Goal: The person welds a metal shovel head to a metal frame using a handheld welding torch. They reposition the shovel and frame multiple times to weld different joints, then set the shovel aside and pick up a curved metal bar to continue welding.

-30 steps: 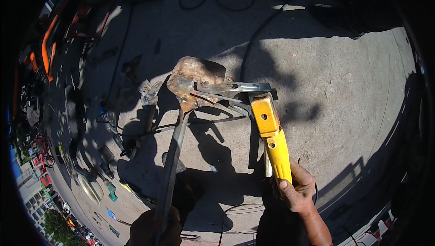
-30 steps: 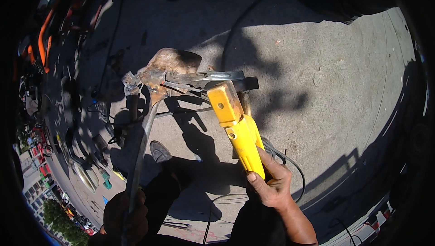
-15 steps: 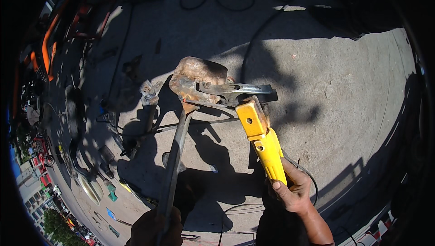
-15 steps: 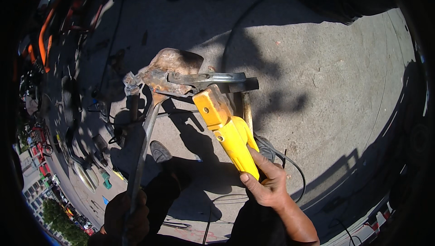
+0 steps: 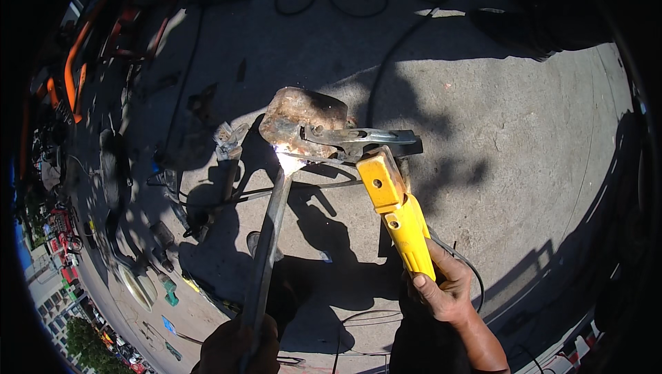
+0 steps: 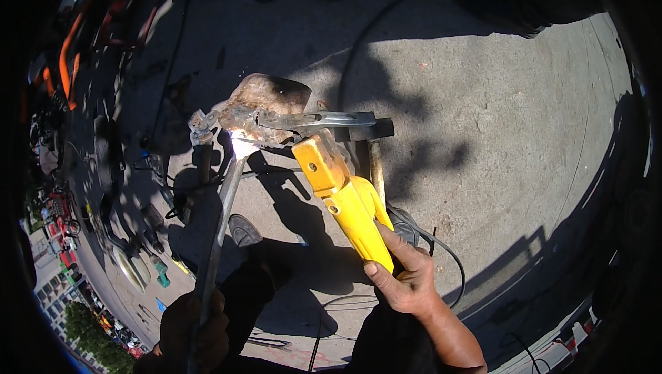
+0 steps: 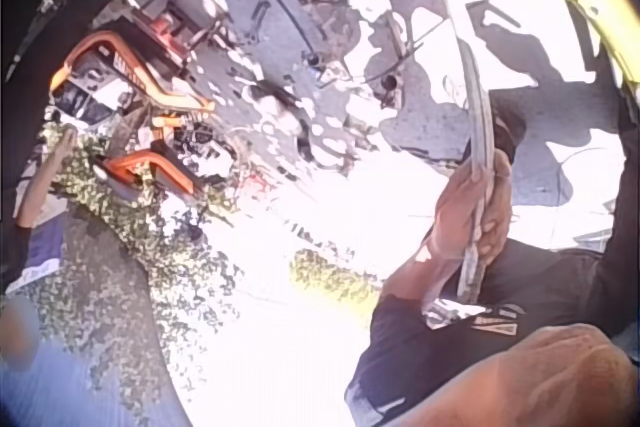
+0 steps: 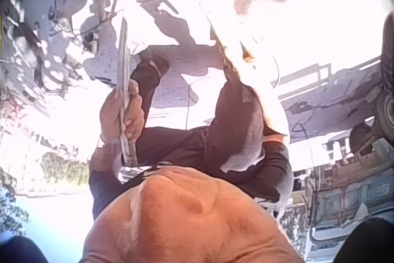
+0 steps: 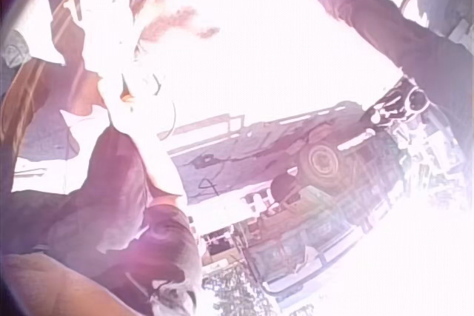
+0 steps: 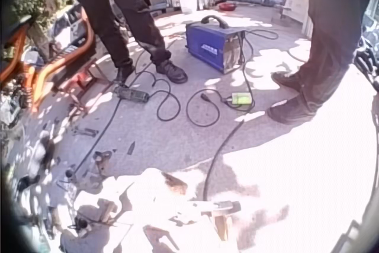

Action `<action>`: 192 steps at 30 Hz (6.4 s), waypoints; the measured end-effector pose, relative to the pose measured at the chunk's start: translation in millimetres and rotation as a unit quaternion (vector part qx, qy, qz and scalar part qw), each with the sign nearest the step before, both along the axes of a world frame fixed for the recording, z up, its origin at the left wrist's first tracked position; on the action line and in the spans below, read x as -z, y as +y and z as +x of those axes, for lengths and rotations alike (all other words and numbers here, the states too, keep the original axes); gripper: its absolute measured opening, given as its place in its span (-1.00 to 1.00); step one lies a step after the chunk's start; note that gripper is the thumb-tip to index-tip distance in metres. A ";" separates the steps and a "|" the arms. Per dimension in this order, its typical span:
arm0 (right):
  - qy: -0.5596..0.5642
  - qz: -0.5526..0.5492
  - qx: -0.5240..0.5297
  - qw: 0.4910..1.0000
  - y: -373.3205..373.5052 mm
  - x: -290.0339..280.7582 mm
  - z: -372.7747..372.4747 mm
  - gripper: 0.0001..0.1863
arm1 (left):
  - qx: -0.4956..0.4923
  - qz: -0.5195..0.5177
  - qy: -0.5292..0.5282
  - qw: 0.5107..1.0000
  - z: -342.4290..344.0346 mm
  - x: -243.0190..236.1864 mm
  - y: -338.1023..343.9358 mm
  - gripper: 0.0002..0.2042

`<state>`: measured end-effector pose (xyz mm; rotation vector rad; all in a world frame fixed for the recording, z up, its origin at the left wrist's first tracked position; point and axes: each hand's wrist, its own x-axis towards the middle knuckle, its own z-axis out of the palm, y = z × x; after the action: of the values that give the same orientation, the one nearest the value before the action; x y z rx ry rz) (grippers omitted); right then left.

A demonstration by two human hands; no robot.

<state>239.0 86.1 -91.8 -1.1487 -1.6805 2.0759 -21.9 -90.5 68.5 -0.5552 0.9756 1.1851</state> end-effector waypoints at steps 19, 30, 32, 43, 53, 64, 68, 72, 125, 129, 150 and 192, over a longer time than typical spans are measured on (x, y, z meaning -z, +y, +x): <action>-0.005 -0.064 0.047 0.997 -0.7 -1.8 8.3 -0.31 | -0.016 -0.015 -0.010 1.000 -0.5 -0.5 -1.0 -0.64; -0.009 -0.030 0.005 0.999 -0.5 -0.8 7.5 -0.34 | -0.011 -0.018 0.001 1.000 0.9 -1.3 1.6 -0.64; -0.003 -0.023 0.002 1.000 0.0 -0.5 6.0 -0.34 | -0.012 -0.018 0.000 1.000 1.2 -1.1 2.2 -0.64; -0.004 -0.021 0.002 1.000 0.8 -2.5 0.7 -0.34 | 0.000 0.005 -0.012 1.000 -1.4 1.6 -1.1 -0.64; -0.008 -0.014 0.004 1.000 0.9 -2.5 0.2 -0.34 | -0.004 -0.001 -0.010 1.000 -0.3 0.9 0.6 -0.64; -0.003 -0.021 0.003 1.000 0.9 -2.4 -1.0 -0.34 | 0.000 -0.002 -0.007 1.000 -0.1 0.5 0.1 -0.63; -0.012 -0.031 0.003 0.999 1.1 -3.5 -1.0 -0.35 | 0.008 -0.003 -0.001 1.000 0.0 0.3 -0.1 -0.63; -0.002 -0.015 0.002 1.000 -0.2 0.5 0.1 -0.35 | 0.009 -0.009 -0.002 1.000 0.1 -0.5 1.6 -0.63; 0.010 -0.040 0.031 0.999 -3.5 4.7 7.1 -0.33 | 0.028 -0.006 0.030 0.999 -2.8 1.8 -3.5 -0.63; 0.003 -0.060 0.020 0.998 -1.8 0.4 2.5 -0.33 | 0.015 -0.009 0.007 1.000 -3.0 2.5 -5.1 -0.63; 0.001 -0.048 0.008 0.999 0.1 1.2 -0.5 -0.32 | 0.009 0.001 0.004 1.000 -1.8 2.8 -3.1 -0.63; 0.007 -0.075 0.035 0.997 1.8 -1.4 3.6 -0.37 | 0.009 0.013 -0.015 1.000 -4.9 5.1 -5.2 -0.63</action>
<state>242.6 87.9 -90.4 -1.2138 -1.4775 2.1931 -26.8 -95.7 63.5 -0.5396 0.9370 1.1688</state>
